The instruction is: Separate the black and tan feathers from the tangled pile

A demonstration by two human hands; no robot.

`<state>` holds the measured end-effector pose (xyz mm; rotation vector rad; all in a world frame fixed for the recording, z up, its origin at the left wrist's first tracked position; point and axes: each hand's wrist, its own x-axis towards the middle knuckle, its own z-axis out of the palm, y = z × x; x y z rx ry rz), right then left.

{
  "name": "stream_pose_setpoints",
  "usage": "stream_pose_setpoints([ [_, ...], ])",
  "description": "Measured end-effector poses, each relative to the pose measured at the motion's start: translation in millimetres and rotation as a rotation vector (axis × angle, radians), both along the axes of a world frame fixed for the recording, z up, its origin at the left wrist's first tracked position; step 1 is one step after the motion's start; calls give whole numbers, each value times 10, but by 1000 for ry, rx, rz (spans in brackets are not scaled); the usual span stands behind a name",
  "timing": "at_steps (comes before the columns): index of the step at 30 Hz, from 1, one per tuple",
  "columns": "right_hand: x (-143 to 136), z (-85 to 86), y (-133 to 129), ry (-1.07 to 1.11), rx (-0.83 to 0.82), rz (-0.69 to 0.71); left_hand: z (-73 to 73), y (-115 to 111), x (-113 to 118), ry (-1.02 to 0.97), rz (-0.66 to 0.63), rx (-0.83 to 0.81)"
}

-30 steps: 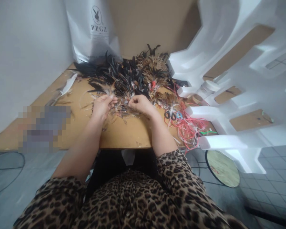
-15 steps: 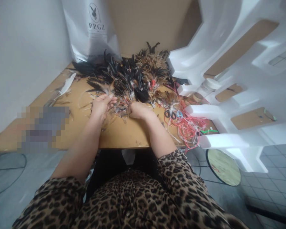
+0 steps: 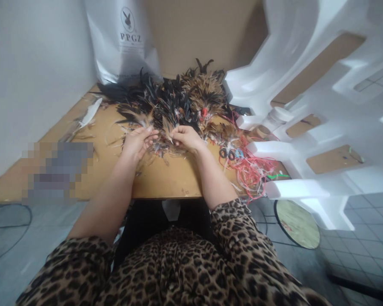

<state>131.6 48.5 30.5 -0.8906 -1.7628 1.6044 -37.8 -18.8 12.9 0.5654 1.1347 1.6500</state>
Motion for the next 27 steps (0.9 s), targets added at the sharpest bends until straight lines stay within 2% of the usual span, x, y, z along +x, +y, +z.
stream_pose_setpoints([
  [5,-154,-28,-70,82,-58,-158,-7,-23,11,-81,-222,-20],
  [9,-261,-55,-154,113,-13,-254,-8,-49,45,-81,-352,-12],
  [12,-305,-89,-182,130,22,-280,-8,-47,59,-86,-358,-9],
  [17,-312,-129,-163,157,21,-237,-20,-26,39,-137,-334,0],
  [24,-291,-161,-148,3,386,-370,9,-60,44,-196,-425,-33],
  [27,-306,-162,-173,15,419,-392,8,-63,49,-211,-441,-26],
])
